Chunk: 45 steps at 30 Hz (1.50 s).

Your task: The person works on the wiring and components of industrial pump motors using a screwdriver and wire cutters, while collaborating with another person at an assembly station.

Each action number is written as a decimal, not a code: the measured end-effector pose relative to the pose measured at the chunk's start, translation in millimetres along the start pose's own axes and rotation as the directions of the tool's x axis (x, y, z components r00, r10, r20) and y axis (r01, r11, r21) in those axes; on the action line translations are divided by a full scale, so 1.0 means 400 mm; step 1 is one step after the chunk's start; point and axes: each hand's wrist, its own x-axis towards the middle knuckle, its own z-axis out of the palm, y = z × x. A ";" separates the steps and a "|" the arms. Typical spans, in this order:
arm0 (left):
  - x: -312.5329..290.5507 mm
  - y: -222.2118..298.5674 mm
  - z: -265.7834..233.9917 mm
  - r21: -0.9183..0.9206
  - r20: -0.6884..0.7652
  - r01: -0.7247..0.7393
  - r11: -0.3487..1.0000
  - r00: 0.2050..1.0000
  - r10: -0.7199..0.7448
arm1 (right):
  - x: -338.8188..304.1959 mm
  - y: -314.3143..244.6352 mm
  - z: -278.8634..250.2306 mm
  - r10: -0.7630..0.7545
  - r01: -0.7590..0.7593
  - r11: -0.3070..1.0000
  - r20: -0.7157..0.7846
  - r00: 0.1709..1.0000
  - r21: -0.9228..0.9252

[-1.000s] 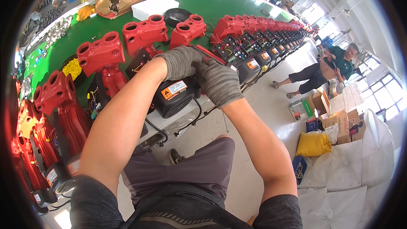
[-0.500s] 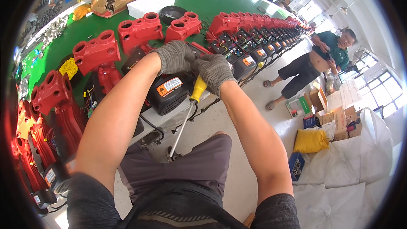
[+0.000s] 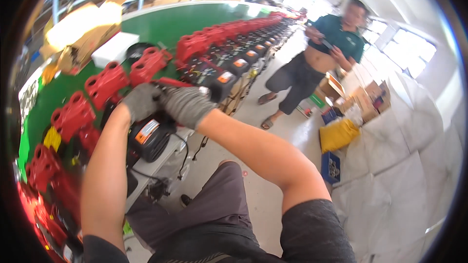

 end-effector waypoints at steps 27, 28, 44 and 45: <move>0.022 0.047 -0.017 -0.079 0.151 0.248 0.966 0.960 -0.234 | -0.009 -0.005 -0.045 0.055 -0.073 0.990 0.149 0.987 0.117; 0.029 0.041 -0.014 -0.045 0.156 0.236 0.971 0.962 -0.226 | -0.008 0.001 -0.046 0.045 -0.064 0.992 0.166 0.985 0.109; 0.011 0.058 -0.026 -0.229 0.203 0.280 0.933 0.950 -0.235 | 0.008 -0.009 -0.073 0.419 -0.626 0.704 0.515 0.748 0.335; 0.010 0.058 -0.028 -0.245 0.201 0.265 0.932 0.955 -0.219 | -0.012 -0.011 -0.071 0.359 -0.497 0.794 0.388 0.849 0.351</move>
